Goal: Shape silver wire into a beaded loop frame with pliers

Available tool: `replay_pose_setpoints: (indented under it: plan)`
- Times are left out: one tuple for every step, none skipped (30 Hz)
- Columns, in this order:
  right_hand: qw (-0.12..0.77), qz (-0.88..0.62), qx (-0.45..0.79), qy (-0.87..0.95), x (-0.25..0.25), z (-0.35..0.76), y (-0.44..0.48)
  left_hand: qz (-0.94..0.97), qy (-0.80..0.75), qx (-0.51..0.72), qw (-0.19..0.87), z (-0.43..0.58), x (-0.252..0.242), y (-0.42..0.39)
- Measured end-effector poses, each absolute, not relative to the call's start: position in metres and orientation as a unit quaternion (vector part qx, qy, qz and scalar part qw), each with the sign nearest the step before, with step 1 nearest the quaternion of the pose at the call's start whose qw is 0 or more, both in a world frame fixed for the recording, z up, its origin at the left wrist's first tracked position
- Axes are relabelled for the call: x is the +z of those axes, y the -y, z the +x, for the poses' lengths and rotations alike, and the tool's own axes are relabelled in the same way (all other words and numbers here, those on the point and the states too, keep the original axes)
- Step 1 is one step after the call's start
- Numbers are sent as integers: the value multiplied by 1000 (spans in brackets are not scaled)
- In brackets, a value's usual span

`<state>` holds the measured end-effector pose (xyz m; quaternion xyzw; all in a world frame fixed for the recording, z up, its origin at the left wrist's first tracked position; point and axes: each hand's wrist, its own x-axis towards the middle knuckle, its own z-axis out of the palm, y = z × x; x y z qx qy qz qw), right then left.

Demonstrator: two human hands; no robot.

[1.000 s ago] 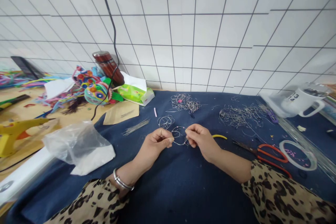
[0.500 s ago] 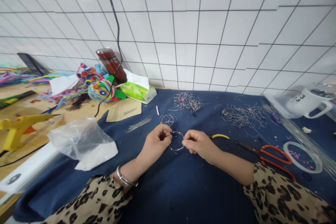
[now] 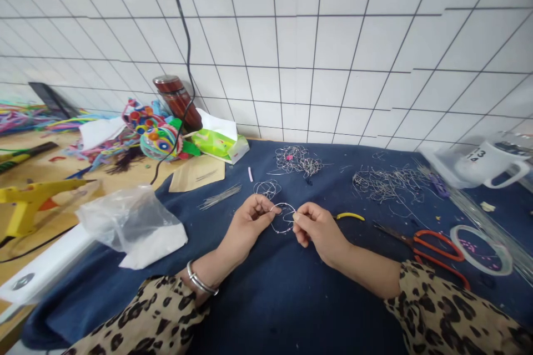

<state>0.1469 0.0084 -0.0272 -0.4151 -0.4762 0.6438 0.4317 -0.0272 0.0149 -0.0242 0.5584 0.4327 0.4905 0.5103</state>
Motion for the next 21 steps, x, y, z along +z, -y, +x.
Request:
replay_pose_setpoints:
  plan:
    - [437,-417,640,474,-28,147,-9,543,-415,496,536,-27,-24,-15]
    - [443,-419,636,472,-28,147,-9,533,-398,497,557,-28,-23,-15]
    - [449,-421,632,471,-29,148,-9,528,-383,496,573,-29,-23,-15]
    - [453,-423,629,470,-30,148,-10,527,-370,492,586,-30,-23,-16]
    - [455,-424,627,469,-30,149,-10,529,-360,485,596,-31,-23,-17]
    - [457,-425,626,468,-31,149,-11,534,-353,476,603,-33,-23,-18]
    - [458,-425,625,468,-31,150,-11,539,-348,466,609,-34,-23,-19]
    - [459,-425,625,467,-31,150,-11,546,-345,456,612,-35,-23,-20]
    - [461,-424,626,466,-30,151,-12,556,-342,445,613,-36,-22,-21]
    - [463,-423,627,463,-30,151,-12,569,-340,434,610,-37,-22,-21]
    - [466,-421,628,459,-29,151,-12,585,-338,424,603,-38,-20,-22]
    - [469,-420,629,455,-28,151,-12,603,-337,415,592,-38,-19,-22]
    - [472,-419,631,451,-28,151,-12,622,-336,408,577,-38,-18,-23]
    - [474,-418,632,449,-27,151,-12,639,-336,405,561,-38,-18,-23]
    - [474,-417,633,448,-27,151,-12,653,-338,406,543,-38,-17,-23]
    - [474,-417,633,449,-27,151,-12,664,-341,409,525,-39,-17,-23]
    - [472,-416,635,448,-26,151,-12,671,-346,414,509,-39,-18,-23]
    - [471,-416,638,446,-26,151,-11,675,-354,417,495,-39,-19,-23]
    - [471,-415,641,442,-26,151,-11,678,-364,418,483,-39,-19,-23]
    - [471,-414,645,437,-26,151,-11,681,-375,419,469,-39,-20,-23]
    - [471,-414,647,433,-26,151,-10,683,-387,420,456,-39,-21,-23]
